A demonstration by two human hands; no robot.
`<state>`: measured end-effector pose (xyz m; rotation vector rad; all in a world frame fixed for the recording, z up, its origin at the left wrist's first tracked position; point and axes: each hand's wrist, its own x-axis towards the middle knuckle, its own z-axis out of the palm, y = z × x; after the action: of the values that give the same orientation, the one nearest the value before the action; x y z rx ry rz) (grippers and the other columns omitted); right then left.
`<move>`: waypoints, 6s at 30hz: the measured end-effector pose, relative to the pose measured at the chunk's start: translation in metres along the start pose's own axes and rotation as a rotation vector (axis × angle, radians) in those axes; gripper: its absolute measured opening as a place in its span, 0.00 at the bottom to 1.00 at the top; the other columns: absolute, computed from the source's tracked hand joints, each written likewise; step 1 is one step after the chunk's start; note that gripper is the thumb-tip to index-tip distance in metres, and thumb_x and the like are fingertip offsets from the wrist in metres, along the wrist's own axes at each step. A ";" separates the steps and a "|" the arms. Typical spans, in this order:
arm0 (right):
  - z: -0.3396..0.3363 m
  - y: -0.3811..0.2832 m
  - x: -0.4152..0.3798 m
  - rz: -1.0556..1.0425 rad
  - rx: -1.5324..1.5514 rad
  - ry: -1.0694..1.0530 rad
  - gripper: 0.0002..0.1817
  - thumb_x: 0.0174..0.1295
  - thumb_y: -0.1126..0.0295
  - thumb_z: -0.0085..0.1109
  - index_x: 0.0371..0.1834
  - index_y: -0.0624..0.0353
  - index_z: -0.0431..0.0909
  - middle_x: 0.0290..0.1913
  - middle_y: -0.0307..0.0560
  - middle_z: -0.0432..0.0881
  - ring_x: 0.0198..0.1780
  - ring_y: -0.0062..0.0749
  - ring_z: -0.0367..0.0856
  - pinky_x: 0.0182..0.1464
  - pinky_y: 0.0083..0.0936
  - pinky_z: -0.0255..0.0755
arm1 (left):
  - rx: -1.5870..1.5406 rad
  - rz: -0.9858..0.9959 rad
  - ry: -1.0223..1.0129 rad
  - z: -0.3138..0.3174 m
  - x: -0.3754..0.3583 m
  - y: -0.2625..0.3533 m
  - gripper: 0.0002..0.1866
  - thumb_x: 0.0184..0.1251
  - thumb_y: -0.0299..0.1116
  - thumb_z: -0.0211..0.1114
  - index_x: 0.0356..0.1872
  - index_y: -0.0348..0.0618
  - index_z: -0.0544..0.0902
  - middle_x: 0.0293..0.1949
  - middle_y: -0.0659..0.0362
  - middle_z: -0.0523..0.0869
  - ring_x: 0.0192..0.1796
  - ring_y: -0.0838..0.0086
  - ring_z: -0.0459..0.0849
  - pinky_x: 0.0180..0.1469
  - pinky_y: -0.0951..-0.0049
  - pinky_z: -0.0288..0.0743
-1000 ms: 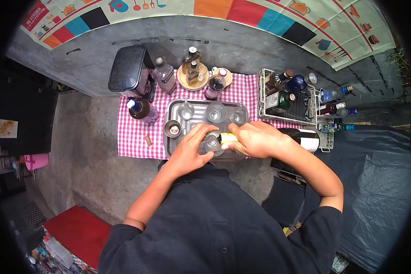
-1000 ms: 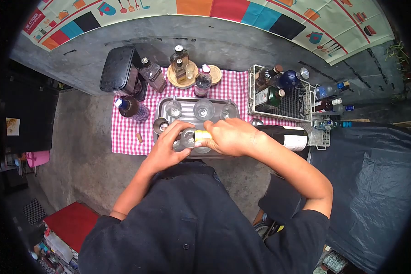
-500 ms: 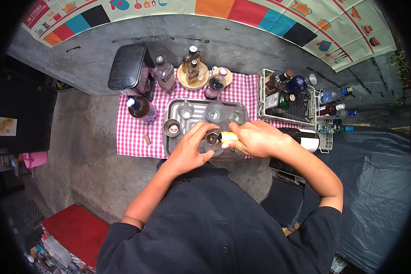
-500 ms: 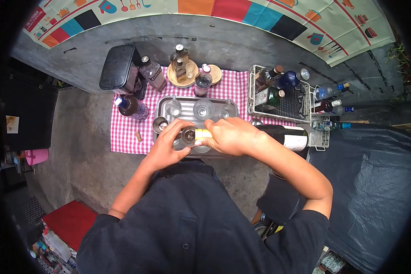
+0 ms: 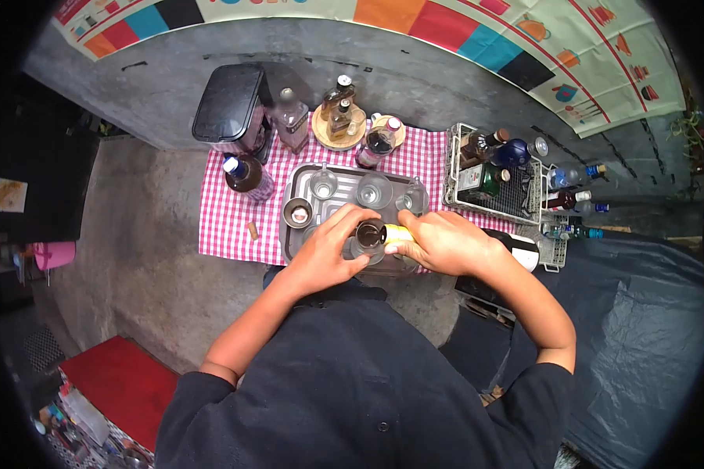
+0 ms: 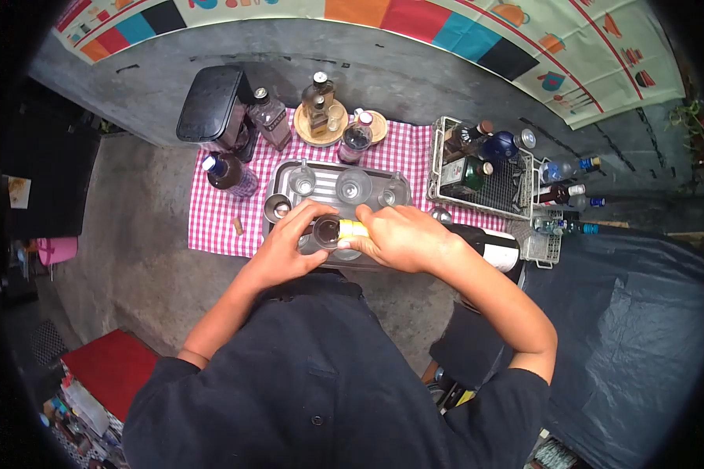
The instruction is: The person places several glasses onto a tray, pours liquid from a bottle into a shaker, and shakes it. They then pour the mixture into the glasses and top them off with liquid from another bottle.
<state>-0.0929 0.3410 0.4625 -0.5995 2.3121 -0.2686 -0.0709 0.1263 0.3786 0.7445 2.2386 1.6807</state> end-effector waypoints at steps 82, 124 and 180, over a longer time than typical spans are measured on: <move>0.209 -0.044 0.177 0.246 0.501 0.621 0.46 0.53 0.66 0.70 0.73 0.61 0.52 0.66 0.63 0.66 0.67 0.58 0.68 0.65 0.42 0.68 | -0.167 -0.204 -0.013 -0.148 -0.101 -0.104 0.29 0.52 0.20 0.72 0.58 0.38 0.74 0.53 0.58 0.76 0.58 0.73 0.78 0.62 0.70 0.74; 0.233 0.013 0.189 -0.082 0.509 0.324 0.46 0.57 0.58 0.67 0.72 0.68 0.53 0.67 0.68 0.65 0.66 0.57 0.69 0.65 0.40 0.67 | 0.502 -0.629 -0.041 -0.032 -0.040 -0.210 0.36 0.51 0.48 0.73 0.61 0.42 0.76 0.56 0.45 0.79 0.61 0.53 0.77 0.60 0.46 0.67; 0.119 -0.211 0.299 -0.446 0.939 0.947 0.21 0.51 0.76 0.73 0.45 0.60 0.71 0.50 0.48 0.79 0.54 0.31 0.80 0.58 0.30 0.76 | -0.090 -0.372 0.061 -0.267 -0.176 -0.189 0.28 0.53 0.26 0.71 0.57 0.43 0.73 0.52 0.58 0.80 0.52 0.73 0.80 0.50 0.72 0.77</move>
<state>-0.1270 0.0080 0.2723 -0.5163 2.4087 -2.0657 -0.0993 -0.2253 0.2626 0.2378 2.1572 1.6223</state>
